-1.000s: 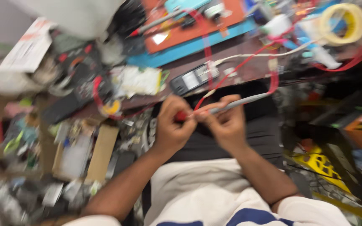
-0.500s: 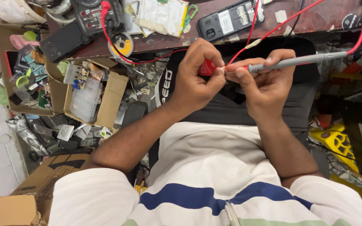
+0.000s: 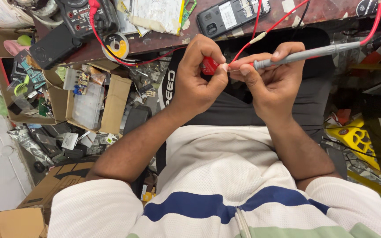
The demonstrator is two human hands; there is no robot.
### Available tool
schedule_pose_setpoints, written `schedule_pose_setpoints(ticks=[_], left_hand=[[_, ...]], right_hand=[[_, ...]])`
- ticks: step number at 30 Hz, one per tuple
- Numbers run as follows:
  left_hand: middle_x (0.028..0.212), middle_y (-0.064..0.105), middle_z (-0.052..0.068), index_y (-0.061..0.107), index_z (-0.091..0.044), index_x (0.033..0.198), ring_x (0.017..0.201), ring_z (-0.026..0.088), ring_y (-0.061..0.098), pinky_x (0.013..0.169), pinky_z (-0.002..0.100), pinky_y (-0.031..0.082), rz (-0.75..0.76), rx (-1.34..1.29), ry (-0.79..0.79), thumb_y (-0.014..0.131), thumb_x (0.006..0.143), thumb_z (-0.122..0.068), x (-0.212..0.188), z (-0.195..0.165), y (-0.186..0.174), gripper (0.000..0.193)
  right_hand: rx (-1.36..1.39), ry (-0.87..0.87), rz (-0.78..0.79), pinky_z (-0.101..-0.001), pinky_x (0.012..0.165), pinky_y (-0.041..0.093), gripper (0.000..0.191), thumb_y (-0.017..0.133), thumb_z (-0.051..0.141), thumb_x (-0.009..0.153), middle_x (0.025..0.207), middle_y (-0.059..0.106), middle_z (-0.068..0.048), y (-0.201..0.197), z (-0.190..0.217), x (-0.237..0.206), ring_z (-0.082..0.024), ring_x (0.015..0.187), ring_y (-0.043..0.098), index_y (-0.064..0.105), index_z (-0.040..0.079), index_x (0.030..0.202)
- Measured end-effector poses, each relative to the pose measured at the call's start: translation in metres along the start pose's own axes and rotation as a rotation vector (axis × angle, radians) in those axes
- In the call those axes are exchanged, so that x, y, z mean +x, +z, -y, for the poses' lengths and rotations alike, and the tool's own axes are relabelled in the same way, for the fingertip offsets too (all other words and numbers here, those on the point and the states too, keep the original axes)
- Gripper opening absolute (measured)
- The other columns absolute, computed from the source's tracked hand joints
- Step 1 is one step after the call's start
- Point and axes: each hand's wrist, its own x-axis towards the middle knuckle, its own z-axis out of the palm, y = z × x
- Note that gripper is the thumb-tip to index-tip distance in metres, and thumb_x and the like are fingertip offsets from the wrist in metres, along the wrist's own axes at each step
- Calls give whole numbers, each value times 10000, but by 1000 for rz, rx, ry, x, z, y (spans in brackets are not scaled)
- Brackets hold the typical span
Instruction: The person sits at a cluttered repair bench and uses a multimeter with red test leads to test a small red battery pack, holding the probe tips against its contacts for an extended period. At the end they set the pack down and pick up a blue mobile phone from the bench.
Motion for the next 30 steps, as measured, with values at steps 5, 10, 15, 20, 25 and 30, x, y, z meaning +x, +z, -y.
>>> schedule_pose_setpoints(ticks=[5,10,15,20,25,30], left_hand=[[1016,505,46,517,-62,1062,895,137,518,821,236,439,-1,19,18,646,945,67,1,2,-1,217],[1073,491,48,511,-60,1063,874,130,498,799,231,430,0,-14,-20,647,946,60,1,2,0,216],[1041,497,53,519,-61,1052,864,130,496,780,232,426,-18,25,-12,643,934,66,-1,5,0,212],[1030,500,69,513,-47,1038,878,150,508,793,251,436,-36,48,63,644,923,75,3,5,3,212],[1041,497,64,516,-46,1036,877,129,488,793,243,435,-51,-15,-20,633,890,106,5,1,5,241],[1033,502,57,514,-51,1020,859,118,502,763,237,445,-58,10,-36,637,865,98,3,2,4,248]], right_hand=[[-22,-1,-1,-335,908,677,399,602,-100,1151,1068,709,-246,0,0,1,-229,967,759,268,114,1200],[-28,-24,28,-330,898,670,400,601,-109,1144,1070,708,-252,-1,-1,3,-226,959,756,274,116,1199],[46,20,-1,-338,916,670,409,613,-108,1121,1073,700,-250,1,1,4,-235,989,757,279,117,1197],[-14,19,-64,-296,823,643,426,623,-104,1056,1062,709,-216,8,2,4,-204,929,739,287,120,1193],[122,16,-37,-324,954,615,410,625,-101,1034,1105,693,-216,10,-2,7,-202,1038,711,307,112,1181],[147,43,-27,-330,955,617,414,621,-113,1012,1109,687,-229,8,-7,7,-231,1059,720,303,111,1153]])
